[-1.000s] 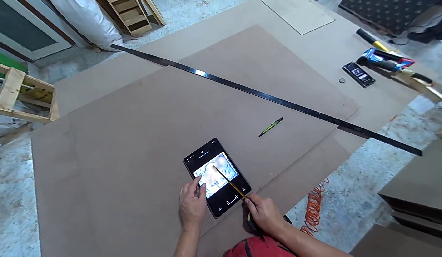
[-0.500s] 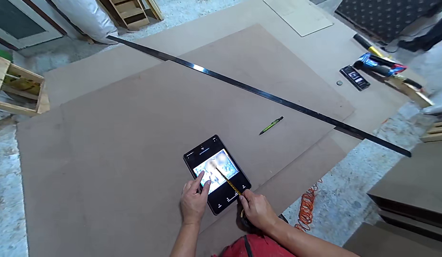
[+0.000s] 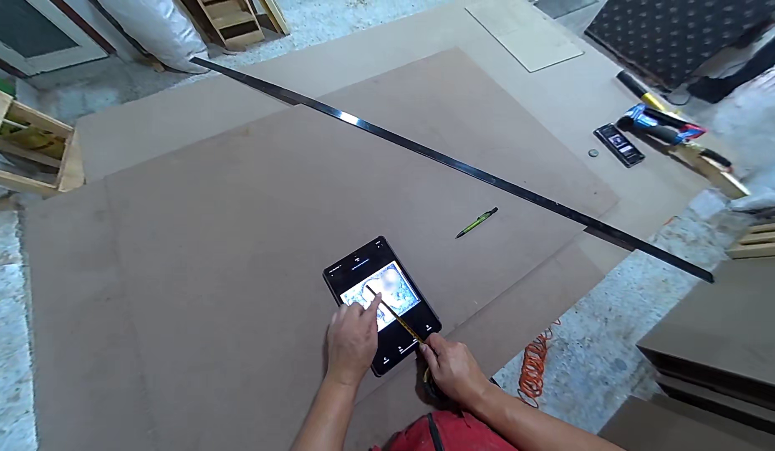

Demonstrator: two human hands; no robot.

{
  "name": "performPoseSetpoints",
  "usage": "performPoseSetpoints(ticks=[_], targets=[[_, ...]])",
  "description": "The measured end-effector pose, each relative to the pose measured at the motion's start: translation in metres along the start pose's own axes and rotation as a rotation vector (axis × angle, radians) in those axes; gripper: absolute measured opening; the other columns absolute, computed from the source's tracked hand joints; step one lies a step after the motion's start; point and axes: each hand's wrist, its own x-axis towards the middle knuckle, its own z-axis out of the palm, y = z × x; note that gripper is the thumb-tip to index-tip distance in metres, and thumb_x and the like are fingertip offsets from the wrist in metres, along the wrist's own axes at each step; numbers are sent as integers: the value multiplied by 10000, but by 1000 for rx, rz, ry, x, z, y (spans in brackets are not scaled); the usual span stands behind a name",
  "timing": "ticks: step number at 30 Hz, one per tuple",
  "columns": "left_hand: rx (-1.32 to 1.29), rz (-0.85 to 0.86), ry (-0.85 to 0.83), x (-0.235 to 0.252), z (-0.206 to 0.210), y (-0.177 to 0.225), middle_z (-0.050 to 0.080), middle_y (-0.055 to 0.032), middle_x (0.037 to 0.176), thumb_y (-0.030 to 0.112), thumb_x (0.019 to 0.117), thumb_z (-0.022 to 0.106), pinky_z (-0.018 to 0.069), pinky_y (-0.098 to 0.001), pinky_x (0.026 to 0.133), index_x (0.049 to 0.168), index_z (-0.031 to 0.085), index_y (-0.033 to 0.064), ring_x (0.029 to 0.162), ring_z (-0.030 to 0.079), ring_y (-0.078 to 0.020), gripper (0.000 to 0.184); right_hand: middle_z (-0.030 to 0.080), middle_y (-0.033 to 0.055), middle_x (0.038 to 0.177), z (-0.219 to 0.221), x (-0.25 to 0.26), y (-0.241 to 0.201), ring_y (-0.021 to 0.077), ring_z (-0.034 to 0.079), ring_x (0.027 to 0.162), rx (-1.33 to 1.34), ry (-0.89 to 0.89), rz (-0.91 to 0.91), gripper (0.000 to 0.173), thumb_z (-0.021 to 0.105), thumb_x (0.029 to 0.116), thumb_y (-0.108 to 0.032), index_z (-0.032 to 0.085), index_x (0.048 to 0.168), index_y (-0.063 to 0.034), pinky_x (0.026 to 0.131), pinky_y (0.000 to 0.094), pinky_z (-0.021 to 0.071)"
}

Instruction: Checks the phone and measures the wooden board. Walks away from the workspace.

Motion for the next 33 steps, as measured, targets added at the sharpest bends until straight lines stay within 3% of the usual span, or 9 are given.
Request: performPoseSetpoints(ticks=[2, 5, 8, 13, 20, 22, 24, 28, 33], targets=[[41, 160, -153, 13, -1, 5, 660, -51, 798, 150, 983, 543, 526, -441, 748, 1257, 756, 277, 788, 648, -249, 369, 703, 84, 842, 1, 0, 2, 241, 718, 829, 20, 0, -15, 441, 378, 1076, -440, 669, 1047, -110, 740, 454, 572], [63, 271, -286, 27, -1, 8, 681, -35, 823, 121, 976, 557, 538, -435, 781, 1067, 781, 219, 821, 669, -231, 261, 712, 68, 848, 4, 0, 10, 213, 716, 821, 77, 39, -62, 434, 398, 1073, -440, 690, 1052, -119, 741, 441, 574], [22, 276, -262, 33, 2, 5, 679, -18, 809, 111, 979, 551, 535, -421, 770, 1016, 793, 217, 810, 659, -216, 267, 741, 40, 888, 6, -2, 20, 167, 729, 842, 104, 103, -107, 413, 434, 1066, -442, 719, 1087, -143, 753, 407, 594], [10, 215, -158, 23, 9, 4, 657, -8, 767, 147, 987, 550, 517, -405, 743, 1022, 802, 246, 766, 636, -206, 273, 747, 43, 893, 6, -3, 24, 170, 735, 848, 63, 148, -147, 401, 421, 1073, -398, 726, 1073, -138, 747, 398, 598], [-20, 94, -69, 8, 11, 1, 663, -3, 771, 202, 1006, 564, 520, -399, 746, 1034, 809, 276, 777, 640, -203, 257, 748, 54, 910, 2, -1, 27, 182, 734, 870, 44, 93, -167, 391, 417, 1067, -379, 724, 1069, -137, 763, 408, 590], [-20, 84, -65, 12, 10, 5, 691, -13, 823, 200, 1000, 578, 536, -413, 769, 1086, 804, 283, 820, 658, -214, 255, 745, 61, 907, 2, -1, 27, 193, 735, 863, 38, 96, -175, 386, 408, 1070, -362, 717, 1079, -131, 759, 422, 591], [-41, 13, -24, 13, 6, 9, 714, -29, 877, 220, 1020, 565, 552, -421, 793, 1218, 770, 269, 860, 674, -227, 289, 739, 58, 892, 0, 0, 27, 191, 729, 848, 39, 91, -165, 382, 405, 1066, -360, 712, 1069, -133, 745, 425, 584], [-106, -272, 109, 0, -1, 6, 741, -82, 960, 278, 1010, 586, 591, -441, 813, 1340, 697, 141, 872, 699, -244, 374, 727, 45, 863, -4, 4, 33, 172, 715, 815, 88, 66, -160, 374, 408, 1063, -365, 710, 1051, -144, 724, 415, 575], [-230, -463, 137, -22, 1, -12, 651, 3, 772, 330, 982, 640, 545, -358, 690, 1358, 684, 154, 696, 603, -132, 417, 709, 44, 830, -6, 6, 37, 167, 698, 785, 147, 28, -150, 382, 412, 1066, -383, 711, 1038, -147, 704, 413, 559]])
